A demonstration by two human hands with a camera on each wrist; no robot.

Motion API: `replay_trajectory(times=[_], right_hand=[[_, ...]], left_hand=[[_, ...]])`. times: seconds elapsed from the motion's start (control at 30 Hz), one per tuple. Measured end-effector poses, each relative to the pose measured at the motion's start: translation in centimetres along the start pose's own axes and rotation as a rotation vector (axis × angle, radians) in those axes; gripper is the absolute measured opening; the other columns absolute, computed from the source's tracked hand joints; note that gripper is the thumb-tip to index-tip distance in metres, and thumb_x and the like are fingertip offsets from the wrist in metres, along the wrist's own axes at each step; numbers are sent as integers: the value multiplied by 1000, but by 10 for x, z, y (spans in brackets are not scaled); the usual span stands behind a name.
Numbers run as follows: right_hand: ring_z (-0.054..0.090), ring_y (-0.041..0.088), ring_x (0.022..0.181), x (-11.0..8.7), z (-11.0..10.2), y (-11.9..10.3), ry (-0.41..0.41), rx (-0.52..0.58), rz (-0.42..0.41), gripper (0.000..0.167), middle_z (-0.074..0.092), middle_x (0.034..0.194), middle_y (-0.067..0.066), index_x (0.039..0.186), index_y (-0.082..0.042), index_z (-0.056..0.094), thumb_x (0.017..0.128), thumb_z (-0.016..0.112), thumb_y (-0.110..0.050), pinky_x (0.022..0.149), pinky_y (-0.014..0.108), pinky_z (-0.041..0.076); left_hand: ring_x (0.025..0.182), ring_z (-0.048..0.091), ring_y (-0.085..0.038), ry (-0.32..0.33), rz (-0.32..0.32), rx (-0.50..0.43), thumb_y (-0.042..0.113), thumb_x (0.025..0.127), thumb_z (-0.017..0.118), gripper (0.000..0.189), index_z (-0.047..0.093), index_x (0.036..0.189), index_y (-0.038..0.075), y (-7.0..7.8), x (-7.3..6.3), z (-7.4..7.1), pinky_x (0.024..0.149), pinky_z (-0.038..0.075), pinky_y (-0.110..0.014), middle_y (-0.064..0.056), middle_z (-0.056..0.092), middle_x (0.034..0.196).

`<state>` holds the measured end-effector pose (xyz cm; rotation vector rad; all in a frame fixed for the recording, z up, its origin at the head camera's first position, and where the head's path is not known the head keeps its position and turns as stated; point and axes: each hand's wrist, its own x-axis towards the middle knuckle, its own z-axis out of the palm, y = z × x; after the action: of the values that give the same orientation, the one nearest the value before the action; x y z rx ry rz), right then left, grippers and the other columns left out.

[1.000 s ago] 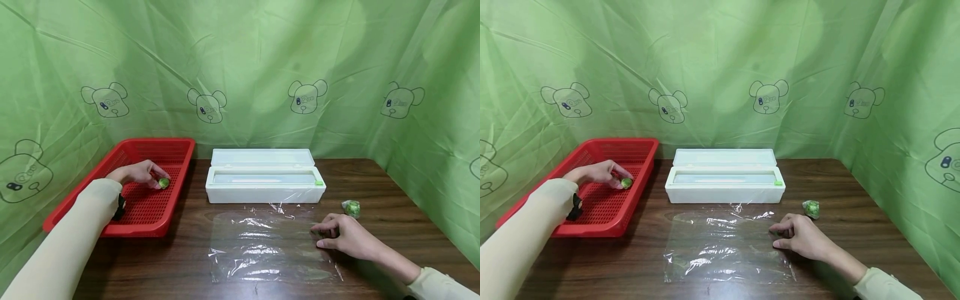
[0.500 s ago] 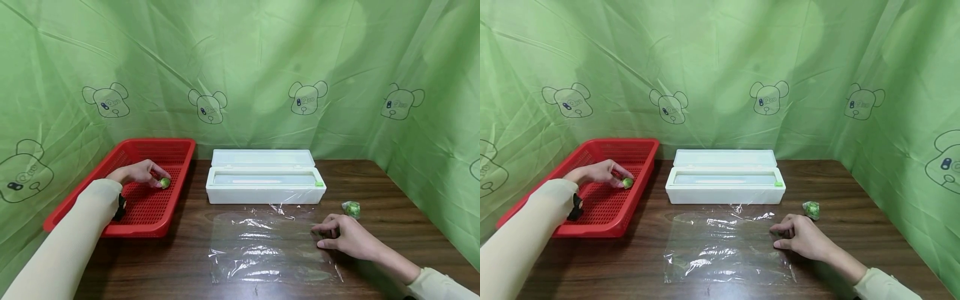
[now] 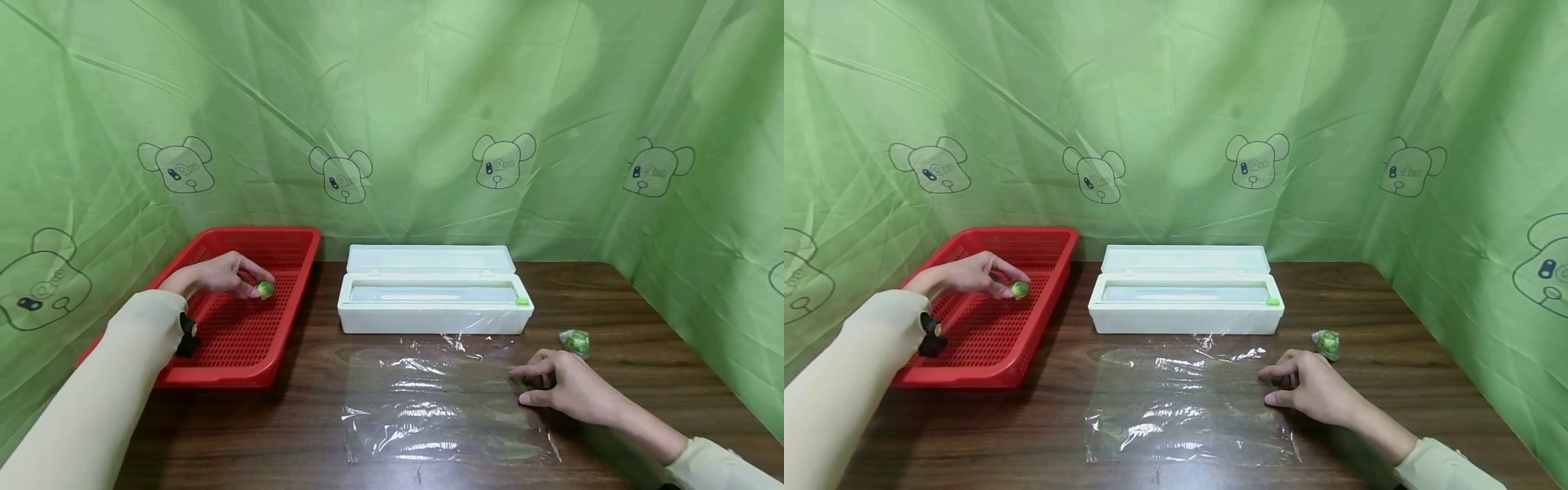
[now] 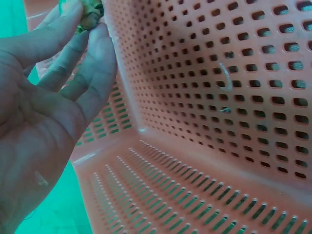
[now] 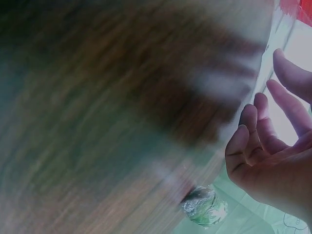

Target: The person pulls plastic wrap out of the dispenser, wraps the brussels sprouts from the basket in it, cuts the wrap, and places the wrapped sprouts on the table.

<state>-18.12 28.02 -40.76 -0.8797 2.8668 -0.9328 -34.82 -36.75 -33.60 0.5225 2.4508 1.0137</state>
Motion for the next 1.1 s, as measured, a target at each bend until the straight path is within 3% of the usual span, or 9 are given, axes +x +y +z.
replay_trajectory(times=[0.13, 0.2, 0.37, 0.6, 0.83, 1.1], right_hand=[[47, 0, 69, 1, 0, -1, -1, 2, -5, 38, 66, 95, -9, 116, -10, 82, 84, 91, -28, 58, 24, 42], [47, 1, 69, 1, 1, -1, -1, 2, -1, 38, 66, 95, -9, 116, -10, 82, 84, 91, -29, 58, 24, 42], [49, 3, 70, 1, 1, -1, -1, -1, 17, 39, 66, 96, -9, 116, -10, 82, 83, 91, -29, 58, 24, 42], [49, 4, 71, 2, 1, -1, -5, 4, 18, 39, 66, 95, -9, 116, -10, 82, 83, 91, -29, 58, 24, 42], [49, 4, 70, 2, 1, 0, 4, 8, 9, 38, 66, 94, -10, 115, -10, 82, 83, 92, -28, 58, 24, 42], [48, 2, 68, 2, 0, 0, 4, 12, 2, 38, 66, 93, -10, 115, -10, 82, 83, 92, -28, 57, 24, 42]], left_hand=[[83, 65, -11, 9, 49, 53, 4, 94, 78, 44, 67, 136, -6, 7, -4, -4, 74, 59, -34, -21, 72, 124], [77, 60, -9, 16, 60, 78, 5, 94, 79, 44, 67, 135, -5, 12, -5, -6, 69, 54, -29, -19, 74, 120], [72, 53, -10, 42, 93, 124, 9, 94, 80, 45, 69, 136, -1, 27, -8, -8, 66, 45, -28, -15, 75, 116], [82, 62, -14, 67, 131, 126, 8, 95, 78, 43, 68, 136, -2, 50, -16, -8, 67, 48, -28, -15, 76, 108], [105, 73, -22, 69, 163, 72, 6, 94, 79, 43, 70, 136, 3, 70, -17, -5, 86, 58, -31, -15, 74, 119], [94, 71, -22, 68, 238, 93, 4, 94, 79, 41, 71, 134, 2, 100, -19, 6, 75, 55, -27, -14, 74, 112]])
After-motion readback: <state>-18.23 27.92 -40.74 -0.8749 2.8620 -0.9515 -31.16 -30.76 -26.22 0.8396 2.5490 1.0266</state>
